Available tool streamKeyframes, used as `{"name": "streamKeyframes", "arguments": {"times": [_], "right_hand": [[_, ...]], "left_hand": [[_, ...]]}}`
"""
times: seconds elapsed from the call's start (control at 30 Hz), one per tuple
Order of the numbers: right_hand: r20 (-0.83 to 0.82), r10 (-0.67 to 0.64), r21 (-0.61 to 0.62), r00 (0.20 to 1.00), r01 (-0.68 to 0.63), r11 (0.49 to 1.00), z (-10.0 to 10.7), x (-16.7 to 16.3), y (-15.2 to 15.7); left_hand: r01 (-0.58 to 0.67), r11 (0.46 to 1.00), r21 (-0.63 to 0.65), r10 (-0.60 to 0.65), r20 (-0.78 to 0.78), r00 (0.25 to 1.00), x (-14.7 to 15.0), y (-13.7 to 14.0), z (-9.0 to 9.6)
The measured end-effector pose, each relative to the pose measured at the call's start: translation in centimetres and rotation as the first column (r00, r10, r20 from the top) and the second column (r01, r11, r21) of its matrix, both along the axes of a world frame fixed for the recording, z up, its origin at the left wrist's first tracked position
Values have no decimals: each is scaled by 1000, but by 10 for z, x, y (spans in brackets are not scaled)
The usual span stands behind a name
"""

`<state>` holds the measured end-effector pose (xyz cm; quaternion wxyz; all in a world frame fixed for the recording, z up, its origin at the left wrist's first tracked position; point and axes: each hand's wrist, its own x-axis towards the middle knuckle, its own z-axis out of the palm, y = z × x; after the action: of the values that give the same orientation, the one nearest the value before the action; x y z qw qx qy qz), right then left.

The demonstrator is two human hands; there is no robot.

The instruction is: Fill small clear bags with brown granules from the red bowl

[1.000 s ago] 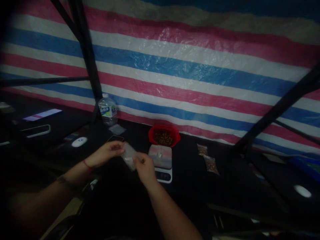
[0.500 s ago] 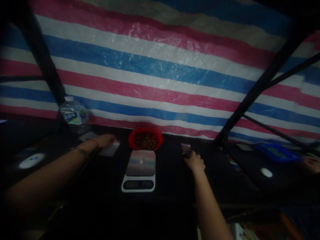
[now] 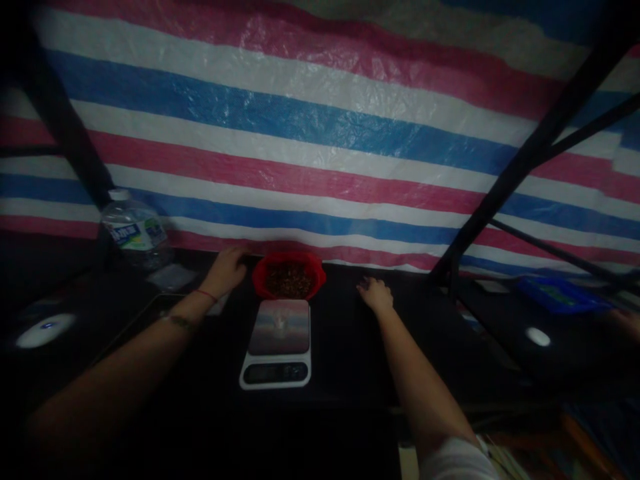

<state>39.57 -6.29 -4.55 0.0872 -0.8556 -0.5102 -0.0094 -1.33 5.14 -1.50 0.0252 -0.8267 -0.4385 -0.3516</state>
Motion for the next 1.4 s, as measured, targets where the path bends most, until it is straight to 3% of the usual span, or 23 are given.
{"name": "streamKeyframes", "arguments": {"times": [0.17, 0.3, 0.4, 0.5, 0.53, 0.6, 0.7, 0.77, 0.87, 0.93, 1.0, 1.07, 1.13, 1.17, 1.3, 1.4], "right_hand": [[-14, 201, 29, 979, -201, 979, -21, -47, -1], [-62, 350, 87, 935, -344, 935, -16, -65, -9], [-103, 415, 353, 904, -357, 865, 5, -64, -9], [-201, 457, 666, 867, -221, 712, 31, -74, -3], [-274, 497, 710, 824, -175, 682, 39, -81, 0], [-413, 629, 727, 659, -178, 664, 49, -101, 8], [-534, 777, 691, 334, -358, 628, 48, -133, 20], [-571, 778, 680, 262, -380, 627, 39, -150, 26], [-622, 736, 634, 267, -380, 674, 26, -165, 30], [-593, 750, 634, 294, -404, 660, 24, -169, 31], [-479, 788, 697, 388, -378, 610, 27, -170, 33], [-342, 763, 772, 548, -298, 561, 29, -168, 34], [-275, 692, 810, 667, -226, 540, 28, -167, 33], [-273, 676, 810, 684, -216, 546, 26, -168, 31], [-293, 784, 754, 548, -372, 542, 16, -173, 22], [-262, 827, 725, 498, -464, 509, 14, -178, 16]], "left_hand": [[101, 994, 42, -105, 103, 989, 27, -8, -10], [163, 984, 69, -168, 77, 983, 31, -17, -21], [162, 987, 21, -163, 83, 983, 29, -26, -23], [175, 984, -26, -170, 131, 977, 30, -35, -22], [198, 980, -30, -191, 152, 970, 32, -38, -22], [274, 961, -30, -264, 191, 946, 37, -43, -22], [394, 917, -54, -367, 268, 891, 44, -49, -21], [439, 895, -77, -393, 328, 859, 46, -51, -20], [464, 875, -140, -392, 359, 847, 47, -51, -19], [452, 869, -202, -356, 379, 854, 50, -49, -19], [430, 865, -259, -274, 474, 837, 55, -45, -19], [429, 852, -300, -175, 609, 774, 62, -42, -19], [477, 811, -339, -118, 703, 701, 68, -40, -19], [519, 775, -360, -113, 730, 674, 70, -39, -20], [657, 620, -428, -139, 765, 629, 71, -41, -25], [654, 626, -425, -157, 752, 640, 69, -44, -31]]}}
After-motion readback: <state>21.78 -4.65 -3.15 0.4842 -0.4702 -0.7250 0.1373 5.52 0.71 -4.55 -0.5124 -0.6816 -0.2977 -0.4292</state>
